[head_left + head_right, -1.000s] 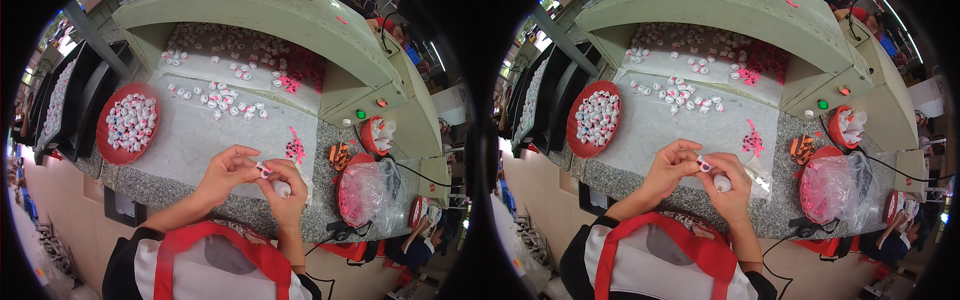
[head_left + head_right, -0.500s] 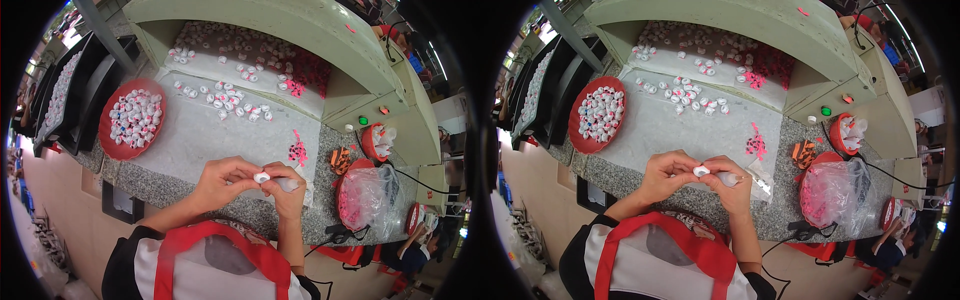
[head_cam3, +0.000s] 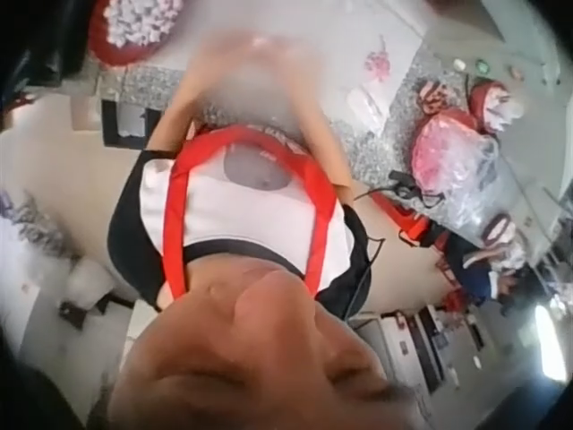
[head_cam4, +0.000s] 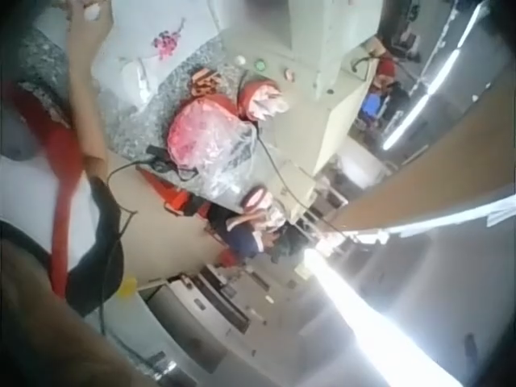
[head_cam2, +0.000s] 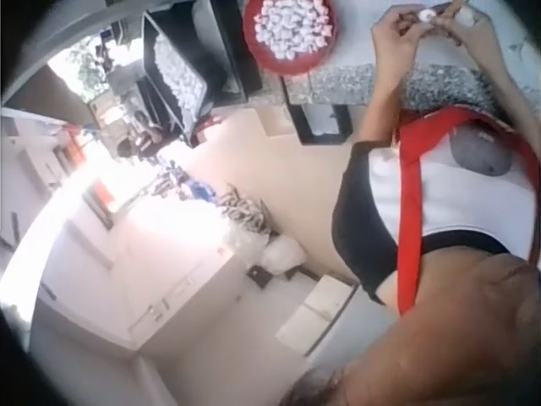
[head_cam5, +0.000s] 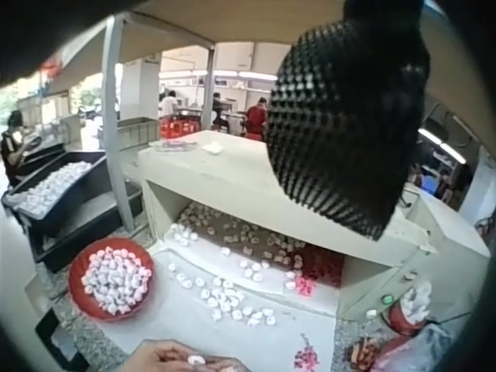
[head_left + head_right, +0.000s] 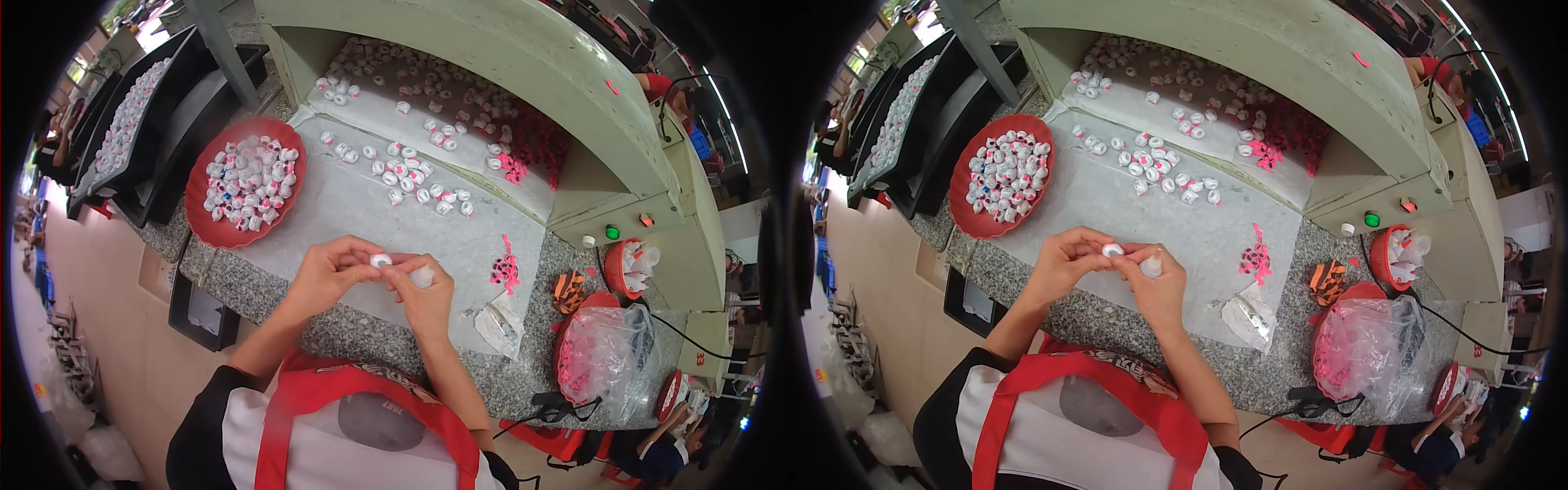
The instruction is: Applying glue to toy components and assembling small character figurines on a factory line.
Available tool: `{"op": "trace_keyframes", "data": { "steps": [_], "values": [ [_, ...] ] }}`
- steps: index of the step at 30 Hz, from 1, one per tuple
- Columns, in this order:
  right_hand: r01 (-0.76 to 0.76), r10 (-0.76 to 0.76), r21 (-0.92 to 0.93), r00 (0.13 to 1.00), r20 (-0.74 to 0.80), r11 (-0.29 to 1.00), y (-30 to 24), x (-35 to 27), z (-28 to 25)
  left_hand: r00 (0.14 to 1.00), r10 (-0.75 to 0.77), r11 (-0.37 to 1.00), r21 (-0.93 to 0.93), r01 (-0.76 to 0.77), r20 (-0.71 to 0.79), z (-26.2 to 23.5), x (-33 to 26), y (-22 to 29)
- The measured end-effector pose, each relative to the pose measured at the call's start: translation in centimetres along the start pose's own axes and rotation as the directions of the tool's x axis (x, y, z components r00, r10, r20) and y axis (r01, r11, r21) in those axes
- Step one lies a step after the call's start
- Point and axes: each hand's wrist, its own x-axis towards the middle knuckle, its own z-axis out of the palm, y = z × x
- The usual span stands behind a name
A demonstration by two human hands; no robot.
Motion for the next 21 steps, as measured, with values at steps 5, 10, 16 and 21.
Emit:
{"op": "trace_keyframes", "data": {
  "steps": [5,10,16,21],
  "values": [
    [-0.07,0.063,-0.113,0.996,-0.058,0.991,-0.2,-0.5,-1.6,0.773,0.407,0.551,0.806,0.216,-0.486,-8.1,2.2,1.1],
    [-0.005,-0.022,-0.228,0.993,-0.115,0.974,0.0,-1.7,-2.7,0.856,0.51,0.347,0.93,-0.119,-0.081,0.2,8.1,-2.6],
    [0.112,-0.129,-0.105,0.978,-0.163,0.988,-1.2,-3.3,-5.8,1.0,-0.026,0.997,0.069,0.027,-0.01,1.0,9.3,-2.3],
    [0.122,-0.126,-0.032,0.965,-0.229,0.992,-6.4,-4.1,-5.9,0.915,-0.11,0.599,-0.708,0.373,0.389,4.3,4.3,1.8]
  ]
}}
